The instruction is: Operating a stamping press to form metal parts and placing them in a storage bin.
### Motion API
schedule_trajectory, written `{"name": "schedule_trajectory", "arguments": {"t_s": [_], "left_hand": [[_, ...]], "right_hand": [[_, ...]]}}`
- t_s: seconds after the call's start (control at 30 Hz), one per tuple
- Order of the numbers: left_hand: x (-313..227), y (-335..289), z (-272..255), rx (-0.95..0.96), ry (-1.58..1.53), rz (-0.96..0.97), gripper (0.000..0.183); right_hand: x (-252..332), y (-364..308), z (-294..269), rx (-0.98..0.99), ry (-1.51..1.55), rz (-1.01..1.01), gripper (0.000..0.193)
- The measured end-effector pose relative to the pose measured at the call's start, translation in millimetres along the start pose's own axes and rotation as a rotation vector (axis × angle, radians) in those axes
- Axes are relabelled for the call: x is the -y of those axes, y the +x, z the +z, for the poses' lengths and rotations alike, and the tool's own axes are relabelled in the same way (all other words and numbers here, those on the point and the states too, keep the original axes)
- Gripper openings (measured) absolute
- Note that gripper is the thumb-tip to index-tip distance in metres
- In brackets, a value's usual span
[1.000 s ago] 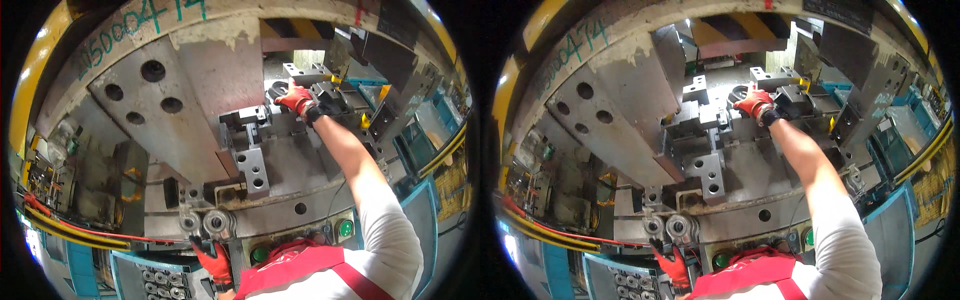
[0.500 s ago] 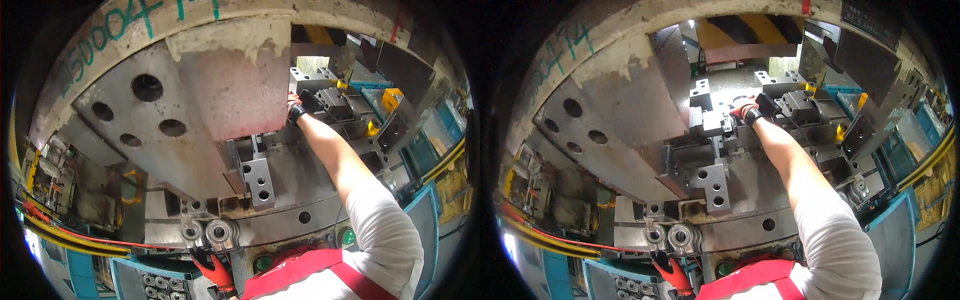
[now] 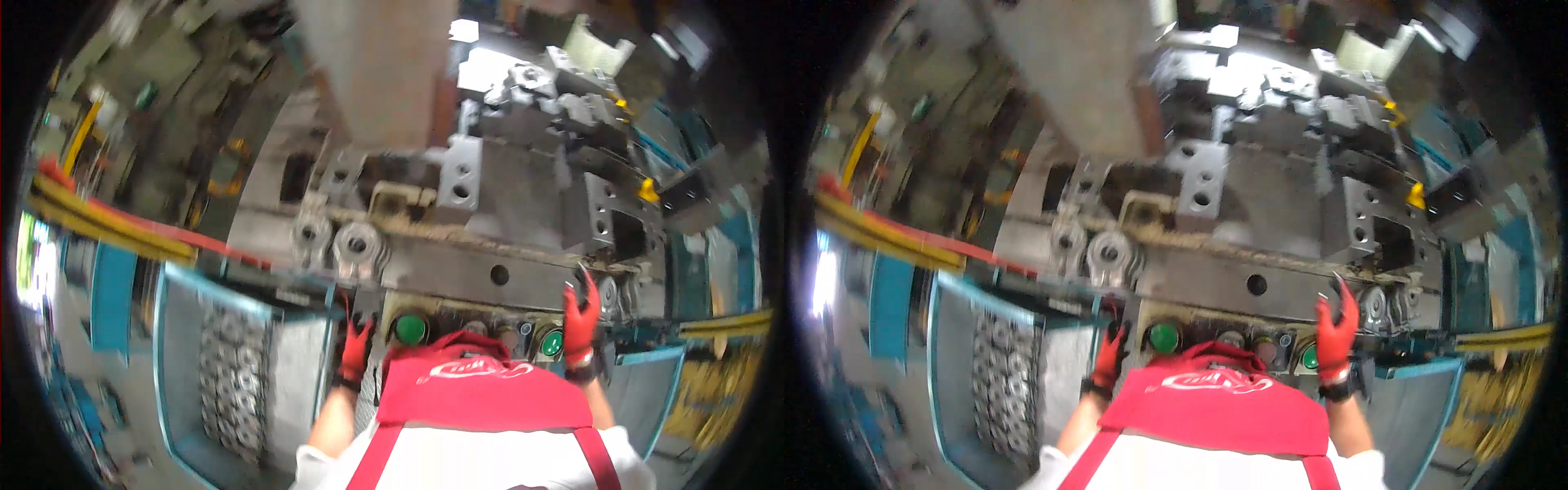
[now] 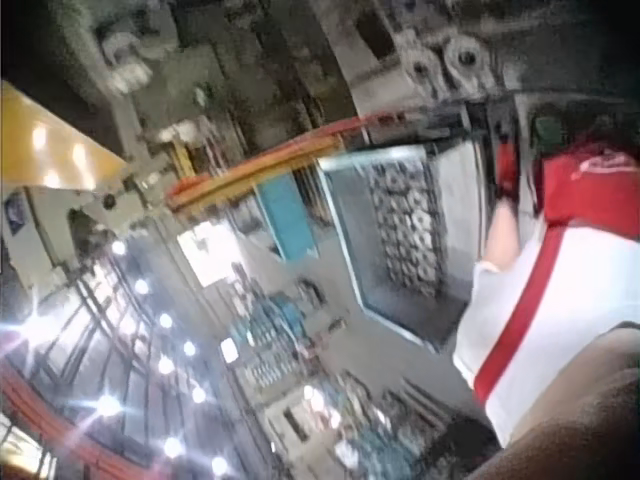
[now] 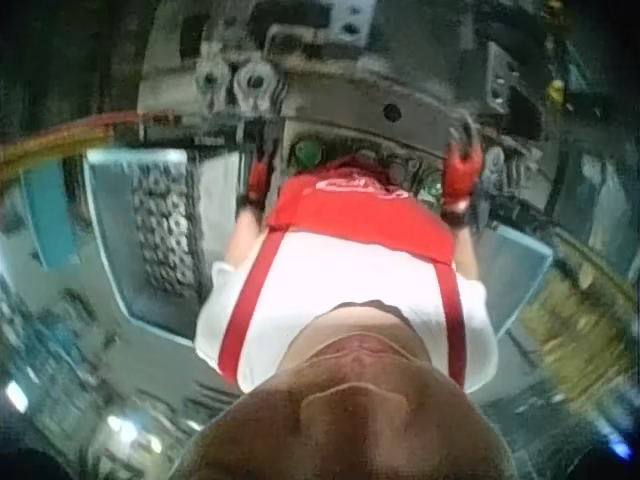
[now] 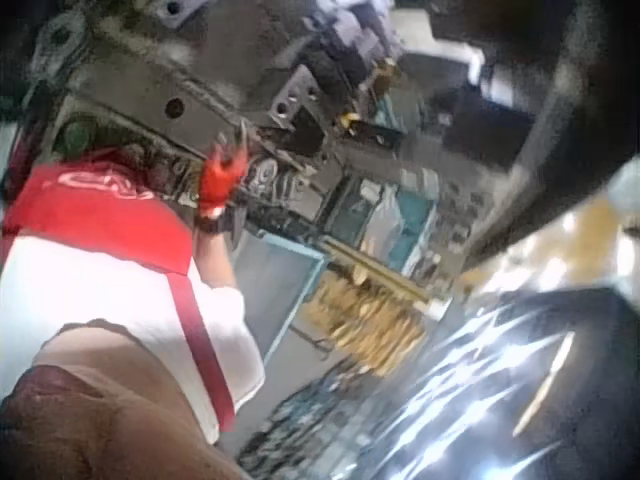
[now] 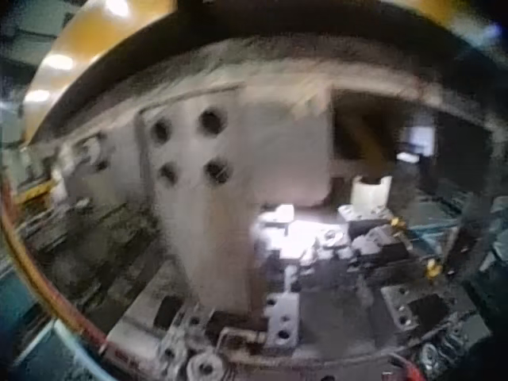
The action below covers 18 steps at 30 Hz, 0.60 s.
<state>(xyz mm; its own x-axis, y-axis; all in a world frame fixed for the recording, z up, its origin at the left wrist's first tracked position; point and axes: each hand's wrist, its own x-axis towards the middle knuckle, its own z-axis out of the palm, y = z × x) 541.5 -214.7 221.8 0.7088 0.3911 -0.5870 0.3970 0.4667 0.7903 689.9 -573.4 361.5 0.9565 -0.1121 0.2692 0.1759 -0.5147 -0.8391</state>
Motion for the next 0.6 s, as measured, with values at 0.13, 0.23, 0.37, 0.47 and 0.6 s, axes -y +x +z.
{"name": "schedule_trajectory", "arguments": {"t_s": [0.13,0.23,0.37,0.47,0.6], "left_hand": [[71.9,27.4,6.2,0.039,0.534,0.148,0.093],[80.1,28.5,15.0,-0.059,0.659,0.155,0.095],[51.3,11.9,36.6,-0.182,0.731,0.073,0.097],[66.5,15.5,30.2,-0.208,0.703,0.154,0.097],[70.8,19.4,27.8,-0.200,0.706,0.166,0.096]], "right_hand": [[-163.1,-71.1,-58.8,-0.341,0.167,0.336,0.053],[-274.5,-106.0,-72.3,-0.039,0.096,0.560,0.069],[-271.3,-102.1,-46.6,0.027,0.232,0.729,0.082],[-295.3,-101.5,-50.7,0.110,0.168,0.657,0.081],[-272.3,-104.5,-43.4,0.045,0.018,0.677,0.077]]}}
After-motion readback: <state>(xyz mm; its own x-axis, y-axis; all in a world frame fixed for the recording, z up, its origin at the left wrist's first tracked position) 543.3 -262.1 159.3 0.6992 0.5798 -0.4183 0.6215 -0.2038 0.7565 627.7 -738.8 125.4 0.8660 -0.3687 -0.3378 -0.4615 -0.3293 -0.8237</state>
